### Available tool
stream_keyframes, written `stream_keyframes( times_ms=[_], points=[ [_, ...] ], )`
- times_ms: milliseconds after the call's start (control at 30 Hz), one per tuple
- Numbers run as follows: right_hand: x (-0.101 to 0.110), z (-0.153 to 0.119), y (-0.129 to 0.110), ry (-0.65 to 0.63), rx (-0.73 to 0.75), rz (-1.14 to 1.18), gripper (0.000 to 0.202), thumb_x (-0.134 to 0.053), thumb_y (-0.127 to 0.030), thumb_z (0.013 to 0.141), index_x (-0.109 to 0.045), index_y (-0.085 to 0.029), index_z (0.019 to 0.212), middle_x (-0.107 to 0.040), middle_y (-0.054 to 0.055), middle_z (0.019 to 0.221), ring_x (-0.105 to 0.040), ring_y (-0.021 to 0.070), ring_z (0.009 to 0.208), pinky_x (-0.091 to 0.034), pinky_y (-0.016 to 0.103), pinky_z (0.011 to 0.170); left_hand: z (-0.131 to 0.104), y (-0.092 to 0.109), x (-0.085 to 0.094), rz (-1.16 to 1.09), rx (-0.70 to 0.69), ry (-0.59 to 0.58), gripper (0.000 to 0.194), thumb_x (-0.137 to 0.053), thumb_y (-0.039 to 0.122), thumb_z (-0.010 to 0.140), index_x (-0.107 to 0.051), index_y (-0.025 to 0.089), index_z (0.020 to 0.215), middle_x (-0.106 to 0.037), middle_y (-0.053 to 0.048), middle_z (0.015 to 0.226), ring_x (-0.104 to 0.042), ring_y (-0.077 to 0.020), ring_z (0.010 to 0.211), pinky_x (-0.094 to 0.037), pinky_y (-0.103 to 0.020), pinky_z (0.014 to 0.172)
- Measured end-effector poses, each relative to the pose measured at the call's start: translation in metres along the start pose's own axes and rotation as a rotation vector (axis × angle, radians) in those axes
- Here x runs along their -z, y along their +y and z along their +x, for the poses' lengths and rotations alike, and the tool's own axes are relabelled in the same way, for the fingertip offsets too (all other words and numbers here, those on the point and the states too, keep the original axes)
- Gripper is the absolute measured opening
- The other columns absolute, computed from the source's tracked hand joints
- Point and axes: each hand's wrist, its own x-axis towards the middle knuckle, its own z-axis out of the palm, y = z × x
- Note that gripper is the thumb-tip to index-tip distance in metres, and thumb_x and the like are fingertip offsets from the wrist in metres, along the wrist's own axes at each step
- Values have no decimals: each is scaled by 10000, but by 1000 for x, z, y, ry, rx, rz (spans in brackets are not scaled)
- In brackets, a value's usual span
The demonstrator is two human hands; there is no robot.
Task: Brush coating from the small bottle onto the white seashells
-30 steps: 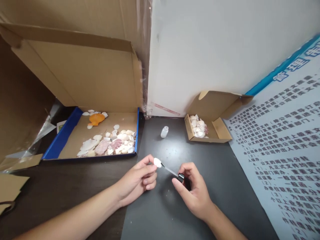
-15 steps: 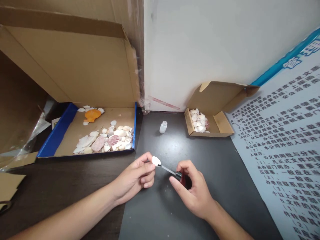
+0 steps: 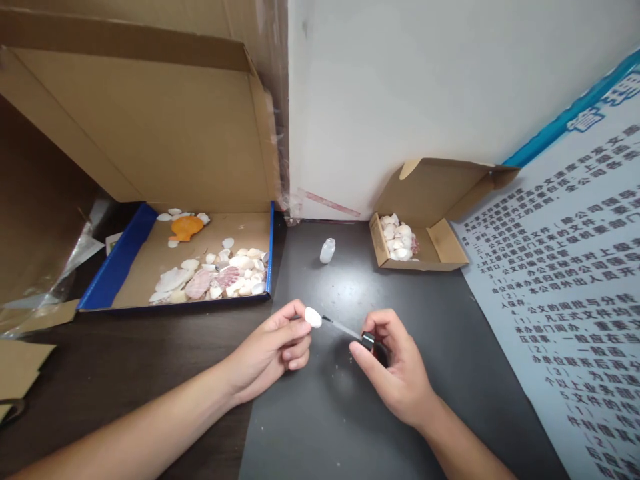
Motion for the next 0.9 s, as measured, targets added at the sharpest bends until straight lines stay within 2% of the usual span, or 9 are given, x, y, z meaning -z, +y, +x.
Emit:
stream_keyframes(
  times_ms=[100,233,400,533,733,900],
  points=[
    [0,0,0,-43,-2,-15,146,-596,-242,866,-456,-227,904,-474,-60,636,-459,101,505,-411,213,479,0,0,0,5,7,-10,224,-658,245,850,-458,197,763,-244,99,543,-183,-58,480,-204,-213,502],
    [1,1,1,1,-58,-38,129,-579,-245,884,-450,-231,882,-441,-69,611,-435,101,504,-391,206,471,0,0,2,20,4,-36,149,-601,210,878,-482,188,791,-253,92,560,-189,-59,483,-208,-218,500],
    [0,-1,-1,-66,-34,14,135,-590,-254,880,-462,-229,915,-469,-64,634,-463,103,517,-410,209,489,0,0,2,6,4,-40,120,-556,172,889,-486,176,792,-259,87,577,-204,-57,479,-220,-220,494],
    [0,-1,-3,-24,-72,-51,135,-583,-243,885,-449,-230,879,-443,-68,619,-437,100,504,-391,206,476,-1,1,0,5,4,-37,107,-537,162,896,-502,167,795,-267,81,593,-215,-55,481,-235,-215,493],
    [1,0,-4,-82,-13,6,25,-534,-248,925,-538,-224,929,-525,-44,643,-495,115,533,-427,224,520,0,1,0,6,8,-22,133,-525,166,897,-512,169,764,-296,67,614,-231,-58,482,-264,-211,486],
    [2,0,-1,-69,-12,4,59,-568,-266,915,-588,-214,896,-589,-14,687,-514,125,562,-432,237,543,0,0,1,25,-13,8,70,-563,183,869,-548,167,802,-350,57,614,-259,-68,497,-341,-209,495]
  ],
)
